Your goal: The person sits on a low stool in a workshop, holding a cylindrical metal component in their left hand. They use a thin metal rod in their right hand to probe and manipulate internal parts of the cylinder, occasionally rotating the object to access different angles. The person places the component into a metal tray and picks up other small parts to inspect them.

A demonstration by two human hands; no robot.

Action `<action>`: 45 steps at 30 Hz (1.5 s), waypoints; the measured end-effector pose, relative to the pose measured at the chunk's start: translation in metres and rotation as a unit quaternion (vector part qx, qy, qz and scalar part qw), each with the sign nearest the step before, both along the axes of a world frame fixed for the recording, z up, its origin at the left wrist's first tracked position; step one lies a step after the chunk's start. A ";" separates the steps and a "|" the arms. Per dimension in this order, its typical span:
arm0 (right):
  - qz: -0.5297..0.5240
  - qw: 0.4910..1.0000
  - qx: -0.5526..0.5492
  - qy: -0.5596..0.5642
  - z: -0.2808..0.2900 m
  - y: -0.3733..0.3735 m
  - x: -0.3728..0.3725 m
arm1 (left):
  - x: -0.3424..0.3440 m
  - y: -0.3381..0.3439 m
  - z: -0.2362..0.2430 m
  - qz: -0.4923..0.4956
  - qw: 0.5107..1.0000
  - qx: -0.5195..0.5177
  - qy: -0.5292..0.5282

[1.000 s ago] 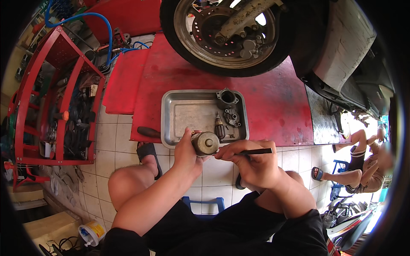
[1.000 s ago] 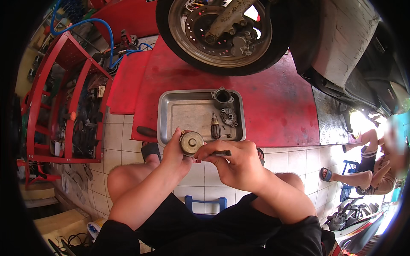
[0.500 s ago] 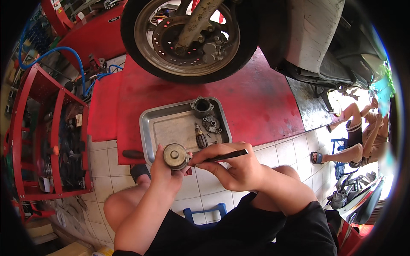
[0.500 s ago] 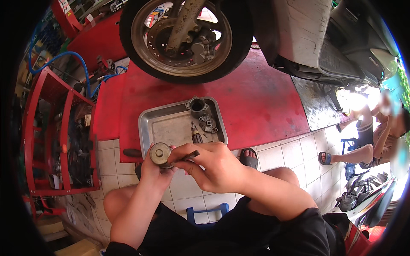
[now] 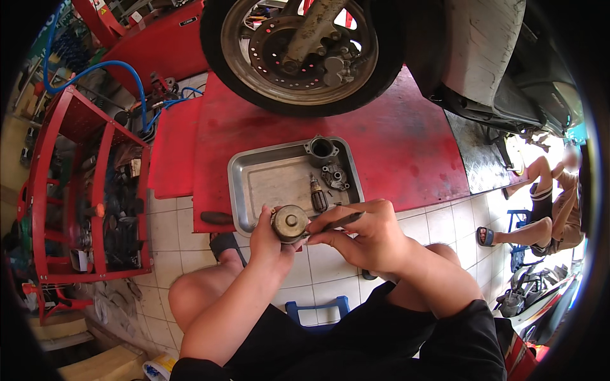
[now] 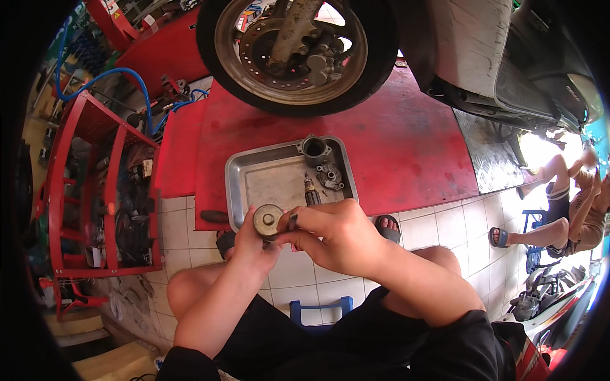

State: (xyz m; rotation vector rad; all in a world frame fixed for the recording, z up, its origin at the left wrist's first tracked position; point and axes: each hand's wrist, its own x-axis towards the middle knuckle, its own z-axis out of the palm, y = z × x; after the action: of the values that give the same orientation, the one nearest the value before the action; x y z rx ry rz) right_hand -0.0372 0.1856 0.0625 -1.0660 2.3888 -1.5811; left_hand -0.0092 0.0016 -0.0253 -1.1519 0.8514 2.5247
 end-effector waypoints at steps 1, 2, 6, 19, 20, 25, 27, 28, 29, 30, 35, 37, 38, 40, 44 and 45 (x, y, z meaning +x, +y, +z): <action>-0.008 1.000 -0.002 -0.004 0.001 -0.001 0.000 | -0.001 0.001 0.001 0.000 1.000 -0.009 -0.006; -0.017 1.000 -0.004 -0.009 0.001 -0.001 0.000 | -0.001 0.003 0.003 0.001 1.000 -0.018 -0.013; -0.004 0.998 -0.035 0.043 -0.006 -0.002 -0.004 | -0.002 0.007 0.005 0.022 1.000 -0.003 -0.014; 0.013 0.999 -0.039 0.034 -0.002 0.001 -0.003 | -0.002 0.004 0.001 0.016 1.000 0.012 0.008; 0.012 0.999 -0.037 0.028 0.000 0.002 -0.003 | -0.001 0.003 0.001 0.012 1.000 0.016 0.015; 0.009 0.999 -0.033 0.038 0.005 0.002 -0.003 | -0.004 0.003 0.005 0.033 0.999 0.015 -0.008; 0.011 0.999 -0.032 0.034 0.004 0.001 -0.003 | -0.003 0.002 0.004 0.036 0.999 0.020 -0.003; 0.016 0.999 -0.028 0.036 0.004 0.001 -0.004 | -0.004 0.002 0.004 0.033 0.999 0.018 0.000; 0.022 0.999 -0.024 0.038 0.004 0.002 -0.005 | -0.005 0.002 0.004 0.031 0.999 0.016 0.002; 0.027 0.999 -0.020 0.040 0.005 0.004 -0.005 | -0.005 0.002 0.005 0.029 0.999 0.016 0.003; 0.021 0.999 -0.029 0.028 0.005 0.000 -0.002 | -0.004 0.004 0.011 0.035 0.999 0.012 -0.001; 0.019 0.999 -0.034 0.033 0.004 -0.001 -0.002 | -0.004 0.004 0.014 0.028 0.999 0.011 -0.013; 0.020 0.998 -0.035 0.040 0.002 -0.001 -0.003 | -0.004 0.004 0.015 0.024 0.999 0.012 -0.019; 0.020 0.998 -0.034 0.052 0.001 -0.001 -0.004 | -0.004 0.004 0.014 0.019 1.000 0.005 -0.017; 0.020 0.999 -0.020 0.036 0.001 -0.003 -0.005 | -0.003 0.003 0.008 0.015 1.000 0.003 -0.006; 0.020 0.999 -0.015 0.024 0.000 -0.004 -0.004 | -0.002 0.002 0.005 0.018 1.000 -0.004 -0.008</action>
State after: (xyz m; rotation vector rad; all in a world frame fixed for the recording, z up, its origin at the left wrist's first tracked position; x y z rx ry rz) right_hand -0.0412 0.1821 0.0622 -1.1629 2.3649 -1.6004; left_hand -0.0115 0.0041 -0.0206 -1.1983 0.8465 2.5399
